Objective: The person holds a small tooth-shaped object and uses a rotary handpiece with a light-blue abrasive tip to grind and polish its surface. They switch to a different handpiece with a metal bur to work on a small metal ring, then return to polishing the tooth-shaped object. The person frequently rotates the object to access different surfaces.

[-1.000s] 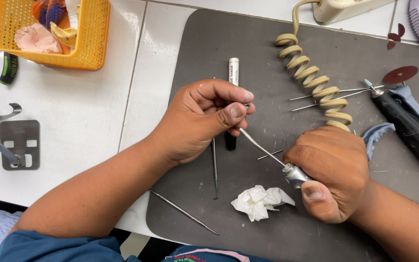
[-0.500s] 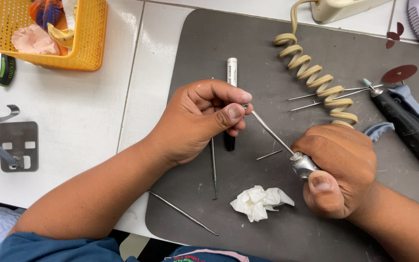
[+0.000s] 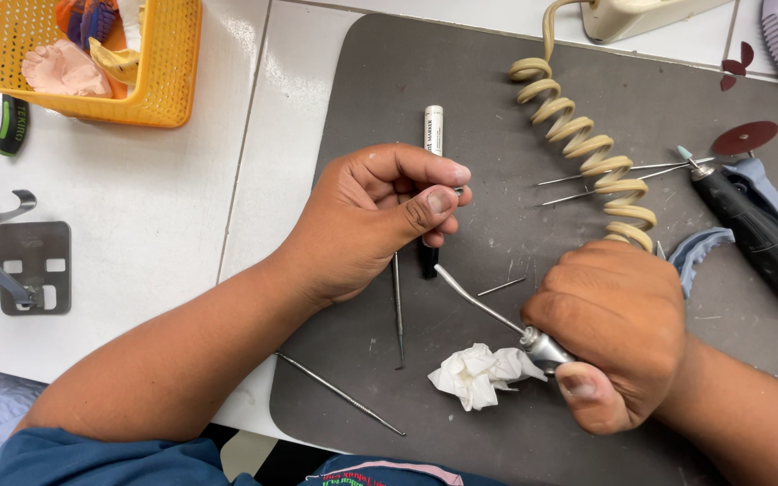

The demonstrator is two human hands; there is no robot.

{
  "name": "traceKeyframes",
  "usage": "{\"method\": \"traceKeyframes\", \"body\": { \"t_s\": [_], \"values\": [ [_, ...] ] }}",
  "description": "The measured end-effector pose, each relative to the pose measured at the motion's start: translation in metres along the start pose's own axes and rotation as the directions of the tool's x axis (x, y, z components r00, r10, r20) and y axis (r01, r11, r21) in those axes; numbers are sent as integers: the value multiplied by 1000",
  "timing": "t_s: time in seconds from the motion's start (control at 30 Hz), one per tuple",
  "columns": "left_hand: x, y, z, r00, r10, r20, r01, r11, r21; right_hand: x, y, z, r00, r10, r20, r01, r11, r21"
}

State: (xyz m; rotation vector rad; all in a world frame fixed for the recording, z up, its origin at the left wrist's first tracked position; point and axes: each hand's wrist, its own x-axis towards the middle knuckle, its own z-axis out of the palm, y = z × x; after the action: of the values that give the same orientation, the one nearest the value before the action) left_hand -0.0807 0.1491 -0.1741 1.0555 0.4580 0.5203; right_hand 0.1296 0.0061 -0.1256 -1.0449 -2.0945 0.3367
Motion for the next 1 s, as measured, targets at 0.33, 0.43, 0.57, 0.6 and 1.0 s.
{"method": "traceKeyframes", "body": {
  "t_s": [0.33, 0.43, 0.57, 0.6, 1.0],
  "values": [
    [-1, 1, 1, 999, 34, 10, -35, 999, 28, -6, -1, 4, 965, 176, -193, -188, 981, -45],
    [-3, 2, 1, 999, 44, 24, -46, 998, 49, -8, -1, 4, 972, 190, -140, -200, 978, -57],
    [-4, 3, 1, 998, 55, 42, -58, 996, 64, -9, -1, 11, 956, 191, -223, -205, 978, -41],
    [-4, 3, 1, 997, 57, 43, -59, 996, 61, -10, -1, 10, 956, 197, -218, -213, 976, -51],
    [-3, 4, 3, 999, 28, 22, -29, 998, 57, -13, -1, 8, 958, 213, -194, -228, 972, -61]
  ]
}}
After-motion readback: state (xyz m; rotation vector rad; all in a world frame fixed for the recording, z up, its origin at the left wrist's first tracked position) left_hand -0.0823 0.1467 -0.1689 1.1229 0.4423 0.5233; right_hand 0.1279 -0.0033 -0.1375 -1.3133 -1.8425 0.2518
